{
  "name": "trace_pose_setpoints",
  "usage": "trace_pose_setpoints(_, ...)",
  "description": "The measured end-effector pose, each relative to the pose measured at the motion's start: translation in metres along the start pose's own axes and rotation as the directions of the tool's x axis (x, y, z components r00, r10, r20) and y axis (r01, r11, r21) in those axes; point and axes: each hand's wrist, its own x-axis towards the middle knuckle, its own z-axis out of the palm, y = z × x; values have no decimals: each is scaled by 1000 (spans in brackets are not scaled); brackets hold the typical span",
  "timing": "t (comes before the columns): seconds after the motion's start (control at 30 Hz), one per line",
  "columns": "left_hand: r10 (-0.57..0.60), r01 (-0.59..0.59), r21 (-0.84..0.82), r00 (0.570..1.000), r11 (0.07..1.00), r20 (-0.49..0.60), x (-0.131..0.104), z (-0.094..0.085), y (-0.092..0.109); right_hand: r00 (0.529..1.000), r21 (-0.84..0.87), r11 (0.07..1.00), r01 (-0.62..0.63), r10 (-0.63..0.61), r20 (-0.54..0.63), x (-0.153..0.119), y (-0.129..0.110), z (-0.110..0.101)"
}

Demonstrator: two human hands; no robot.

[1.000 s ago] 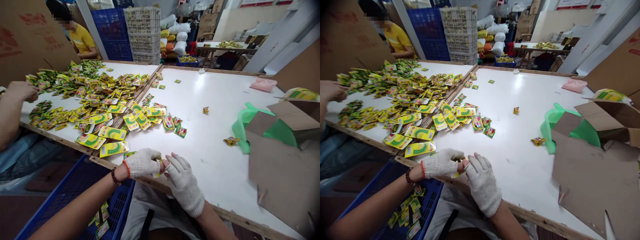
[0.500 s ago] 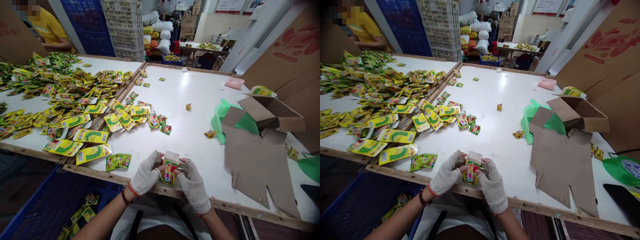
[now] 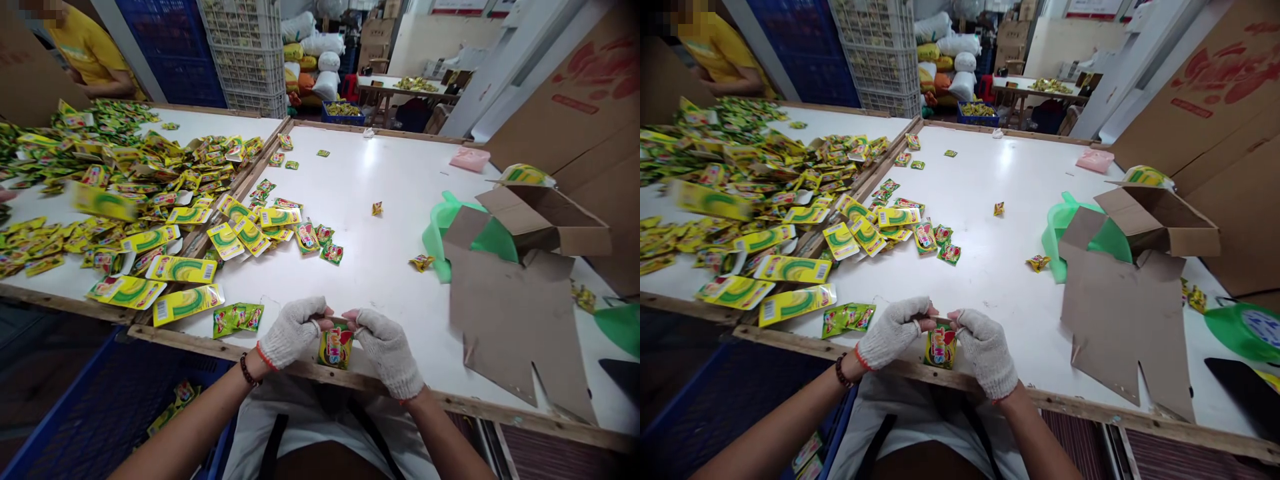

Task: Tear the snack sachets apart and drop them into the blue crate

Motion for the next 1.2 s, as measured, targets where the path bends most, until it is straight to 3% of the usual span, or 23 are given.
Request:
trace_pose_setpoints(0.1,76,-82,90,995,993,66,1,-6,8,999,-51,998,46,-45,23,-3,-4,-3)
trace_pose_setpoints(0.33,-9,-23,198,987,980,159,7,-16,23,996,-79,995,-64,69,59,2,-17,-9)
trace_pose_setpoints(0.47,102,-142,159,966,977,239,1,-19,20,993,-48,999,-12,17,114,2,-15,-13)
trace_pose_setpoints(0.6,272,-325,212,931,922,245,-9,-11,9,970,-24,988,151,-143,198,-8,-4,-15)
trace_pose_setpoints(0.7,336,-388,268,916,881,220,-15,-2,1,960,-11,973,231,-227,164,-16,7,-14)
trace_pose_setpoints(0.8,267,-313,259,944,914,196,-13,-7,0,988,16,991,132,-133,75,-13,13,-7)
trace_pose_setpoints(0.9,196,-197,358,980,913,40,-1,-42,3,985,153,979,-136,150,-87,-5,2,8)
trace_pose_setpoints(0.93,193,-155,454,980,878,-40,5,-59,4,972,225,954,-199,221,-79,-4,-6,16)
trace_pose_setpoints(1.0,202,-25,685,963,728,-180,19,-98,4,963,347,898,-269,250,100,-8,-26,32)
trace_pose_setpoints(1.03,200,57,784,953,619,-227,27,-117,3,936,364,880,-305,207,283,-11,-37,40)
trace_pose_setpoints(1.1,154,155,912,961,380,-228,40,-152,-2,853,346,876,-335,126,506,-18,-52,53)
trace_pose_setpoints(1.13,114,154,948,975,278,-192,46,-167,-5,829,315,893,-320,103,549,-20,-56,56)
trace_pose_setpoints(1.2,29,90,984,995,155,-96,54,-187,-10,847,248,933,-260,97,523,-21,-56,58)
